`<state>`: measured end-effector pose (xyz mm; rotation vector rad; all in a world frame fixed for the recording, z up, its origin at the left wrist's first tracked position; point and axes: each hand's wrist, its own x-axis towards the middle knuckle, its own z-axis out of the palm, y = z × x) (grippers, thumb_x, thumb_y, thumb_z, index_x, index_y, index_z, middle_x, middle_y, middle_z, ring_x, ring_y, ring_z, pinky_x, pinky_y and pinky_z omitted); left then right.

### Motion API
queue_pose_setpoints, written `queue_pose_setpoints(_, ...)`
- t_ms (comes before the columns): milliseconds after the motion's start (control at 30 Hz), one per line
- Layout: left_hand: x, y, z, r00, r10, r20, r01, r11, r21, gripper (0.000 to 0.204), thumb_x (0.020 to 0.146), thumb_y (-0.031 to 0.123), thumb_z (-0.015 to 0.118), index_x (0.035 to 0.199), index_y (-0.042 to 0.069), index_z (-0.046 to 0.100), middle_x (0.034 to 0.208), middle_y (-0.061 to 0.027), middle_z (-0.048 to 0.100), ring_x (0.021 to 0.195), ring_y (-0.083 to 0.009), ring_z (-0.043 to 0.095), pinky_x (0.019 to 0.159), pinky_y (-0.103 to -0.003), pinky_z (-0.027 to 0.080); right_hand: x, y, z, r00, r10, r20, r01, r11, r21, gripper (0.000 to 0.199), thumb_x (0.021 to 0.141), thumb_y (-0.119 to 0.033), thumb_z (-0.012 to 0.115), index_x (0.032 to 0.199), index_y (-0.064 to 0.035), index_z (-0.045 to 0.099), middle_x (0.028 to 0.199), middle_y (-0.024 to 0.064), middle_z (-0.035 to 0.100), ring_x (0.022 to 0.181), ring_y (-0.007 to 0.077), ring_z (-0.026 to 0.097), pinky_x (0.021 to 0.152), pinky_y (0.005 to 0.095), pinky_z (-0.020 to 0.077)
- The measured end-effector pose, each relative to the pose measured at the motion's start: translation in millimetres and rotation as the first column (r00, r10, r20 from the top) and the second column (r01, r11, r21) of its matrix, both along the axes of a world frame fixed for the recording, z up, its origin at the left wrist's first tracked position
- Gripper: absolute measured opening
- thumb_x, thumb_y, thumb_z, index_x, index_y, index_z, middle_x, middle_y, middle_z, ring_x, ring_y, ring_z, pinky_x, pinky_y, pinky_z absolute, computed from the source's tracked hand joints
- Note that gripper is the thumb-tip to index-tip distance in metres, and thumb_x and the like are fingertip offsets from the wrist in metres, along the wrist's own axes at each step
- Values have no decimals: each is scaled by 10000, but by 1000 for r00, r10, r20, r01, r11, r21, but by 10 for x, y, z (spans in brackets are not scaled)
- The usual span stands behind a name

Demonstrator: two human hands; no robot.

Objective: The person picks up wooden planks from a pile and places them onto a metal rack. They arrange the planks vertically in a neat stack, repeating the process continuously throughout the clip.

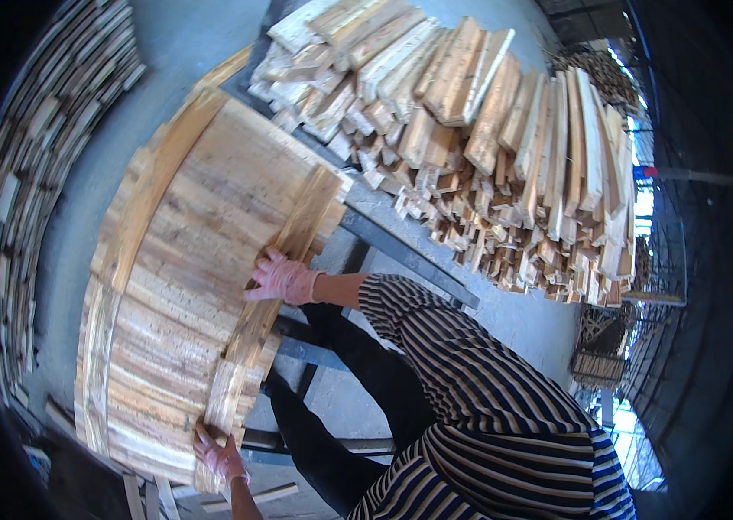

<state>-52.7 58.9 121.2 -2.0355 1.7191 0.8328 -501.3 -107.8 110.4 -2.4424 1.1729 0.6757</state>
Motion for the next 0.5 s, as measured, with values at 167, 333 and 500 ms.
queue_pose_setpoints(167, -24, -51, -86, 999, -38, -7, 38, 996, -79, 1054, 645, 141, 859, 1561, 171, 338, 1418, -180, 470, 1314, -404, 434, 1170, -506, 314, -111, 10, -72, 994, -9, 108, 30, 980, -198, 365, 951, -228, 488, 1266, -409, 528, 1128, 60, 603, 1130, 285, 570, 943, 613, 384)
queue_pose_setpoints(333, -207, -256, -126, 976, -174, 129, 141, 962, 233, 1215, 655, 296, 928, 1600, 105, 189, 1492, -208, 434, 1350, -406, 460, 1166, -466, 360, -283, 144, -34, 983, -151, 103, 165, 976, -142, 627, 852, -234, 653, 1430, -358, 443, 1312, 137, 535, 1210, 328, 526, 1039, 604, 348)
queue_pose_setpoints(500, -841, -798, 274, 987, -146, 74, 121, 955, 271, 1191, 695, 339, 894, 1606, 85, 171, 1525, -308, 397, 1419, -456, 397, 1167, -456, 371, -272, 425, 930, 660, -660, 358, 673, 732, 109, 789, 809, -288, 749, 1500, -169, 387, 1341, 208, 454, 1219, 384, 517, 1063, 511, 389)
